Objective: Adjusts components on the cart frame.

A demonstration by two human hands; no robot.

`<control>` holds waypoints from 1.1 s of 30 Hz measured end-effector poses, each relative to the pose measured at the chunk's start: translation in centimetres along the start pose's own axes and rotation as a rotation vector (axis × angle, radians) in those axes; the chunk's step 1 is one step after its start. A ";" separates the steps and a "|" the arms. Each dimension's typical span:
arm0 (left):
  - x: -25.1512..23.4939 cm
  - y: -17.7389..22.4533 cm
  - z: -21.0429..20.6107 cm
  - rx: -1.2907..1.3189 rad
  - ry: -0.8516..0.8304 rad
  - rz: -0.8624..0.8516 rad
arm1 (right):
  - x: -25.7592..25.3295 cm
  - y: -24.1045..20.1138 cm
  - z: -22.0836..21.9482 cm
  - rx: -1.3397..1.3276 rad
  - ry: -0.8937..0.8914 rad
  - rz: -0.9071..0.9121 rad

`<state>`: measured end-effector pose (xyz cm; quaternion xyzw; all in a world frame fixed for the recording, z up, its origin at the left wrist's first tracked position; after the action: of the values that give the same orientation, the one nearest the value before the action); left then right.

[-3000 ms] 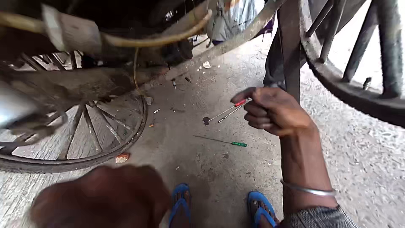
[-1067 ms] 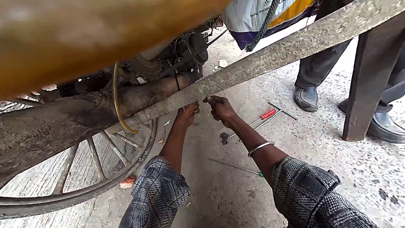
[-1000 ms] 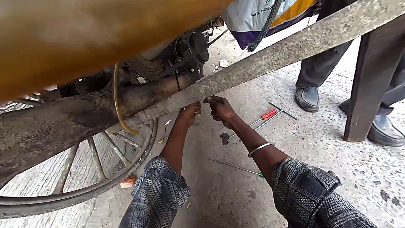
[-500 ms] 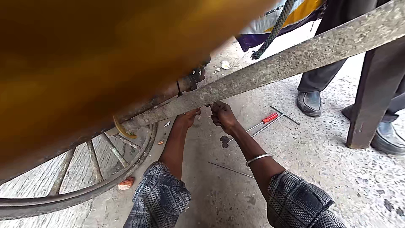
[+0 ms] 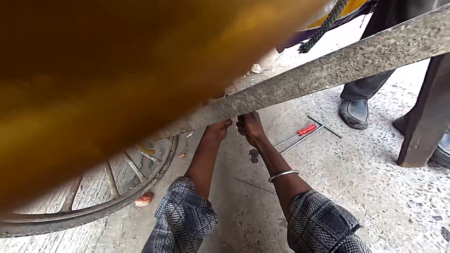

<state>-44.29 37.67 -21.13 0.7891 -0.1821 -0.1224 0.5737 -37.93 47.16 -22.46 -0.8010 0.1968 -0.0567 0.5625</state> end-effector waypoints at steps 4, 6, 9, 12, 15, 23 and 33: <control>0.2 -0.2 0.2 0.044 0.097 0.117 | 0.8 -3.7 0.6 0.745 0.152 0.332; -0.3 0.1 0.9 0.131 0.144 0.134 | 1.7 -4.8 -0.1 1.007 0.147 0.426; -1.0 0.0 0.8 0.219 0.094 0.135 | 2.3 -3.9 0.1 0.986 0.081 0.396; -1.0 0.2 -0.6 0.221 -0.052 0.110 | 1.5 -1.9 1.7 0.616 0.023 0.210; -0.8 1.0 -1.1 0.178 -0.076 0.052 | 1.3 -0.8 2.3 0.223 -0.026 -0.001; 0.1 1.2 -1.0 0.161 -0.026 0.051 | 1.8 -1.5 1.8 -0.067 -0.061 -0.149; 0.2 0.6 -0.4 0.149 -0.008 0.057 | 2.1 -1.1 2.8 -0.065 -0.138 -0.158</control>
<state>-44.01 37.80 -20.44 0.8237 -0.2154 -0.0956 0.5158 -34.81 49.18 -22.72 -0.8339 0.0958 -0.0393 0.5422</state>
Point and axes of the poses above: each hand's wrist, its own x-axis away from the middle knuckle, its own z-axis out of the back of the hand, y = z × x, the point moved 9 cm from there along -x, towards the middle knuckle, and after that the axes turned 5 degrees about -z, right-handed, at the moved point
